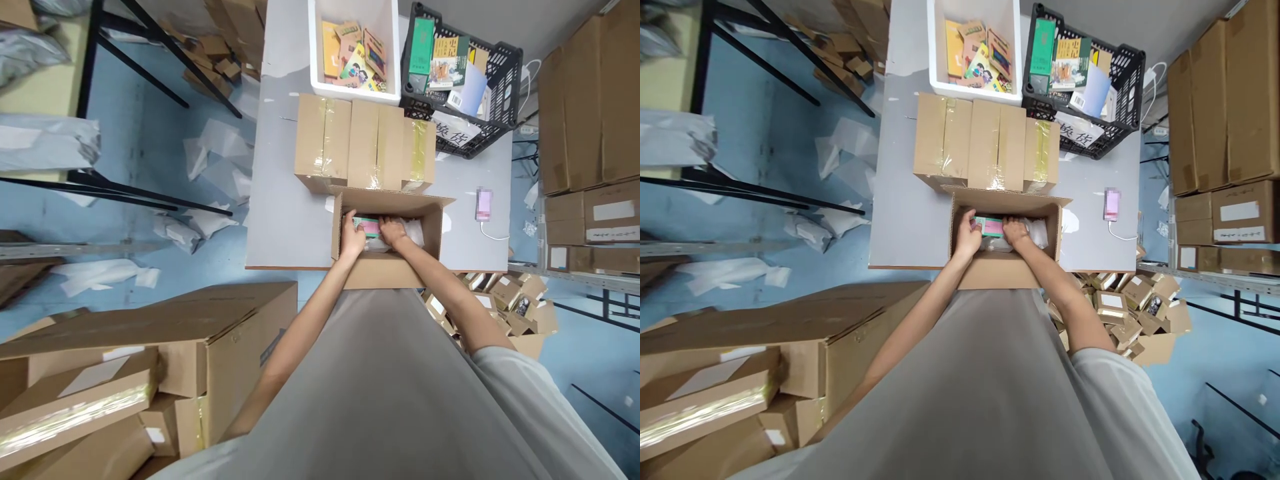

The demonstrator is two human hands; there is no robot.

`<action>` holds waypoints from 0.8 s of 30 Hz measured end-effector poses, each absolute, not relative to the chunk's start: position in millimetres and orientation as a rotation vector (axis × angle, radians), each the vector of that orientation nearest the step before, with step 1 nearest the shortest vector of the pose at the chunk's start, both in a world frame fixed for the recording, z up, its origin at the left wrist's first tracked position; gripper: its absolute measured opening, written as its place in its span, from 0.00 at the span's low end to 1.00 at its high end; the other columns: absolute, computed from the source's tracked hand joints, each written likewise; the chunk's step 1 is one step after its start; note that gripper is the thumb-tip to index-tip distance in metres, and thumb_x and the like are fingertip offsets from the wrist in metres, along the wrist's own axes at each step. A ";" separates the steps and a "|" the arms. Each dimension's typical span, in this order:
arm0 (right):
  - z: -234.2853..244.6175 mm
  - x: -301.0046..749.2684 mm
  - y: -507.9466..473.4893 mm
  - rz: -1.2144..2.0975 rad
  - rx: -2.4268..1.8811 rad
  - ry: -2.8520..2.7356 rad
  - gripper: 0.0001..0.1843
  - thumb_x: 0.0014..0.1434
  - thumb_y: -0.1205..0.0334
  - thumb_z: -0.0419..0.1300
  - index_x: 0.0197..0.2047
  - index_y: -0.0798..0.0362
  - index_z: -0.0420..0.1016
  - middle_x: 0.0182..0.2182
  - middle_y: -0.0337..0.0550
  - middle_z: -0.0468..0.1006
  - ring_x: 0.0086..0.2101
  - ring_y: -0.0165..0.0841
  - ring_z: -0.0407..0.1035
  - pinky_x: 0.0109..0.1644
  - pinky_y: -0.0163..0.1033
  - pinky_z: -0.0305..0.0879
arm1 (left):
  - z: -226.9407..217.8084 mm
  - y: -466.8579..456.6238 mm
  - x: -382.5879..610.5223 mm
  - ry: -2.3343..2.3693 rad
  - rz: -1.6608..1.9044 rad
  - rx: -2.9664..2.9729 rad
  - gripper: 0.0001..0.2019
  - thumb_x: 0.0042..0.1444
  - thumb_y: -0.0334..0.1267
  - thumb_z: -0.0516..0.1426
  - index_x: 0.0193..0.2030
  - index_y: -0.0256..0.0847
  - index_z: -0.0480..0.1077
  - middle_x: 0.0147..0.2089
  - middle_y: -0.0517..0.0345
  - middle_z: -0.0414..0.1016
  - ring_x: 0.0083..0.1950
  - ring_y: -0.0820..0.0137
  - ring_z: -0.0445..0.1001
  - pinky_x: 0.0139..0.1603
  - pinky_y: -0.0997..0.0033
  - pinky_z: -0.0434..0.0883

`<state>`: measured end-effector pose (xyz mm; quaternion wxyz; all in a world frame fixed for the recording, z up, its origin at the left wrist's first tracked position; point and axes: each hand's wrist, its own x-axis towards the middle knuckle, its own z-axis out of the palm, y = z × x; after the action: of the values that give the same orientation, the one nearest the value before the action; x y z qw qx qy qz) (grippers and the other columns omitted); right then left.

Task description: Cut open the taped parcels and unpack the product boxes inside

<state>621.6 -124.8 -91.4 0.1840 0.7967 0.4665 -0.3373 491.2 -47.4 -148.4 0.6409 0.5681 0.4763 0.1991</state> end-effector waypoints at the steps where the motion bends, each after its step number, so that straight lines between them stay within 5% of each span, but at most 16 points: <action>1: -94.0 620.6 -125.2 -0.934 2.253 1.302 0.38 0.75 0.67 0.62 0.82 0.73 0.59 0.72 0.84 0.72 0.70 0.57 0.72 0.70 0.55 0.73 | -148.7 -48.1 491.1 1.089 0.444 1.291 0.32 0.62 0.24 0.60 0.73 0.44 0.74 0.76 0.44 0.77 0.81 0.51 0.71 0.88 0.42 0.61; 6: -110.7 599.7 -100.9 -0.877 2.281 1.430 0.38 0.77 0.61 0.61 0.81 0.73 0.61 0.73 0.82 0.73 0.72 0.56 0.69 0.77 0.57 0.65 | -148.0 -49.0 489.6 1.117 0.381 1.285 0.33 0.62 0.25 0.61 0.75 0.41 0.73 0.78 0.39 0.74 0.83 0.50 0.70 0.89 0.42 0.60; 13: -107.6 575.3 -72.4 -0.833 2.318 1.554 0.24 0.80 0.76 0.46 0.71 0.72 0.72 0.65 0.72 0.81 0.64 0.46 0.77 0.68 0.46 0.74 | -135.6 -45.8 485.6 1.129 0.431 1.231 0.31 0.65 0.27 0.58 0.75 0.43 0.72 0.79 0.43 0.75 0.85 0.52 0.68 0.91 0.42 0.56; 16: -86.4 580.1 -82.5 -0.791 2.371 1.511 0.22 0.78 0.75 0.52 0.70 0.70 0.72 0.64 0.72 0.82 0.62 0.47 0.79 0.64 0.46 0.78 | -119.1 -49.0 482.5 1.113 0.536 1.328 0.28 0.72 0.35 0.59 0.77 0.43 0.70 0.83 0.42 0.69 0.89 0.52 0.60 0.92 0.46 0.50; 20: -46.6 593.1 -122.9 -0.748 2.539 1.434 0.33 0.71 0.70 0.65 0.76 0.63 0.66 0.69 0.71 0.77 0.67 0.52 0.75 0.65 0.52 0.80 | -92.5 -57.9 475.3 0.972 0.659 1.464 0.33 0.77 0.56 0.59 0.82 0.44 0.64 0.90 0.44 0.56 0.92 0.54 0.49 0.93 0.51 0.46; 24: -10.8 597.1 -173.2 -0.759 2.890 1.436 0.38 0.69 0.68 0.66 0.79 0.57 0.63 0.74 0.65 0.74 0.72 0.53 0.71 0.69 0.57 0.79 | -77.2 -63.6 467.7 0.951 0.644 1.295 0.37 0.78 0.67 0.51 0.82 0.46 0.65 0.88 0.42 0.61 0.89 0.54 0.60 0.90 0.49 0.58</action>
<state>597.1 -173.2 -10.8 -0.0865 0.8685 0.4315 -0.2281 467.7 -63.6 -77.2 0.6482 0.5698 0.4182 0.2833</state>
